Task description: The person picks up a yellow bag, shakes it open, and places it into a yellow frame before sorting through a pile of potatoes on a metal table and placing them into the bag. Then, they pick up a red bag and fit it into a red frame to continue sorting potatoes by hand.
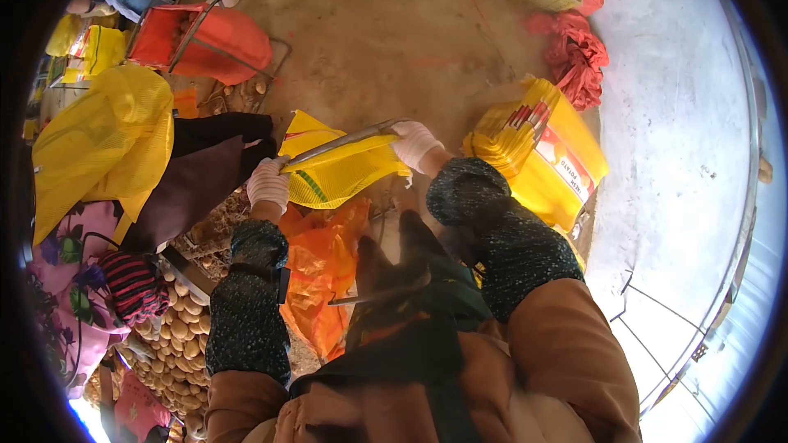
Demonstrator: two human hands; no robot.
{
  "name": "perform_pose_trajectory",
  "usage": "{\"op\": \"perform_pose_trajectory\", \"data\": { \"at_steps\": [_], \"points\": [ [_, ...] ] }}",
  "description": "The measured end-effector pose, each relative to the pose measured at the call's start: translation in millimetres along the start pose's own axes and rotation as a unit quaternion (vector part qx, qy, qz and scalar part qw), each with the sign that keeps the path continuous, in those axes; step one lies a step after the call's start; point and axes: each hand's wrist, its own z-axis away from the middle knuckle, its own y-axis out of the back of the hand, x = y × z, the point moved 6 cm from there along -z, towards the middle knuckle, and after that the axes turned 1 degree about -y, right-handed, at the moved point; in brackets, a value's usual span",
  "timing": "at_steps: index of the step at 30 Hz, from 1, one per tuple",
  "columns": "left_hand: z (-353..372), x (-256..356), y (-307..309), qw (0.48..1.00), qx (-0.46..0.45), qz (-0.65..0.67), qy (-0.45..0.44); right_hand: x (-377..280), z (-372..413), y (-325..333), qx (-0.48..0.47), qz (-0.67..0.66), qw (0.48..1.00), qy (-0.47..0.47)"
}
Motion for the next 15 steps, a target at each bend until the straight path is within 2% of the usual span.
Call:
{"op": "perform_pose_trajectory", "data": {
  "at_steps": [3,4,6,8,10,13,15],
  "points": [
    [-12,7,-22,1.0,-0.012,0.0,0.005,3,6,8,0.005,-0.107,0.991,-0.085],
    [-18,8,-30,1.0,-0.016,0.009,0.01,38,-15,-16,0.012,0.045,0.999,-0.007],
    [-31,-8,-44,0.984,-0.072,0.109,0.122,40,-12,-20,0.043,0.089,0.993,0.066],
    [-32,-14,-47,0.983,-0.079,0.106,0.13,37,-5,-18,0.057,0.007,0.997,0.057],
    [-30,-6,-29,0.999,-0.031,0.001,0.026,6,5,5,0.059,-0.197,0.978,-0.034],
    [-32,-21,-32,0.997,-0.057,0.033,0.047,-5,22,0,0.12,-0.362,0.924,-0.017],
    [-25,-26,-37,0.993,-0.075,0.053,0.067,8,23,-14,0.116,-0.396,0.911,0.007]
  ]
}}
